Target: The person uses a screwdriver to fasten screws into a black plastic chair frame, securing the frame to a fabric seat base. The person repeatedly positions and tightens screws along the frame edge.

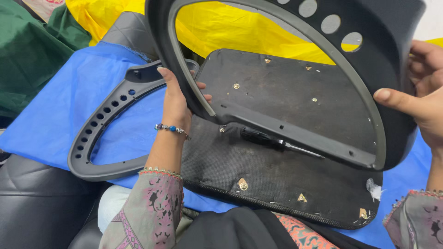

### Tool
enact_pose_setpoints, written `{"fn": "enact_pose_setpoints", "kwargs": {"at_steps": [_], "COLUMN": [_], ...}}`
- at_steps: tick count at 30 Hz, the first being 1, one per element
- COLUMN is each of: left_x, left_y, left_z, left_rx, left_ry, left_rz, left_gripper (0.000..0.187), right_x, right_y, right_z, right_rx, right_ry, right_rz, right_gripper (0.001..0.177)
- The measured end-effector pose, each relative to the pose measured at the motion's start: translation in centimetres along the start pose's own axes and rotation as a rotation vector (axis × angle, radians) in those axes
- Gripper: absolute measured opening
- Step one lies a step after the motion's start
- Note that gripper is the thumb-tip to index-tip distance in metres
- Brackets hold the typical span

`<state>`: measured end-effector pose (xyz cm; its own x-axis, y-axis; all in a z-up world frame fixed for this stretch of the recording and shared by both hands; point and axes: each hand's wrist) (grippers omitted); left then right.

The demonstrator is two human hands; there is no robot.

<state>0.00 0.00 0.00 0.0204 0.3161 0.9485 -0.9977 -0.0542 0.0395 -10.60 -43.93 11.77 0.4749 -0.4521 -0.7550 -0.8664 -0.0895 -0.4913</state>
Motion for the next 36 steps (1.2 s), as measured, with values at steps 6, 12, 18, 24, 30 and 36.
{"fn": "enact_pose_setpoints", "kwargs": {"at_steps": [6,12,18,24,30,36], "left_x": [3.2,2.3,-0.2,-1.7,-3.6,-4.2], "left_y": [1.4,3.0,4.2,3.1,2.7,2.9], "left_z": [-0.2,-1.7,-5.2,-7.0,-6.6,-6.4], "left_rx": [-0.167,-0.292,-0.364,-0.426,-0.370,-0.340], "left_ry": [0.431,0.810,0.906,0.334,-0.103,-0.182], "left_rz": [-0.039,-0.204,-0.295,-0.477,-0.530,-0.497], "left_gripper": [0.123,0.087,0.054,0.048,0.044,0.053], "right_x": [0.1,2.7,8.4,12.0,12.5,12.1], "right_y": [0.1,2.9,5.1,7.5,10.3,11.0], "right_z": [2.7,5.7,8.0,8.5,9.1,9.0], "right_rx": [0.017,0.111,0.205,0.238,0.167,0.155], "right_ry": [0.087,0.364,0.505,0.548,0.474,0.519], "right_rz": [-0.029,0.003,-0.334,-0.342,-0.205,-0.145], "right_gripper": [0.086,0.056,0.034,0.035,0.046,0.055]}}
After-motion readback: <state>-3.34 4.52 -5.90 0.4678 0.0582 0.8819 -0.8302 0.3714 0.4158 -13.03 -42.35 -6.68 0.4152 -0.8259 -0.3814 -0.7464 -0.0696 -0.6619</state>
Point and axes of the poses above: each hand's wrist, its own y-axis away from the middle knuckle, its own z-axis out of the palm, x = y × z, and after that the axes turned 4 degrees about z, right-handed
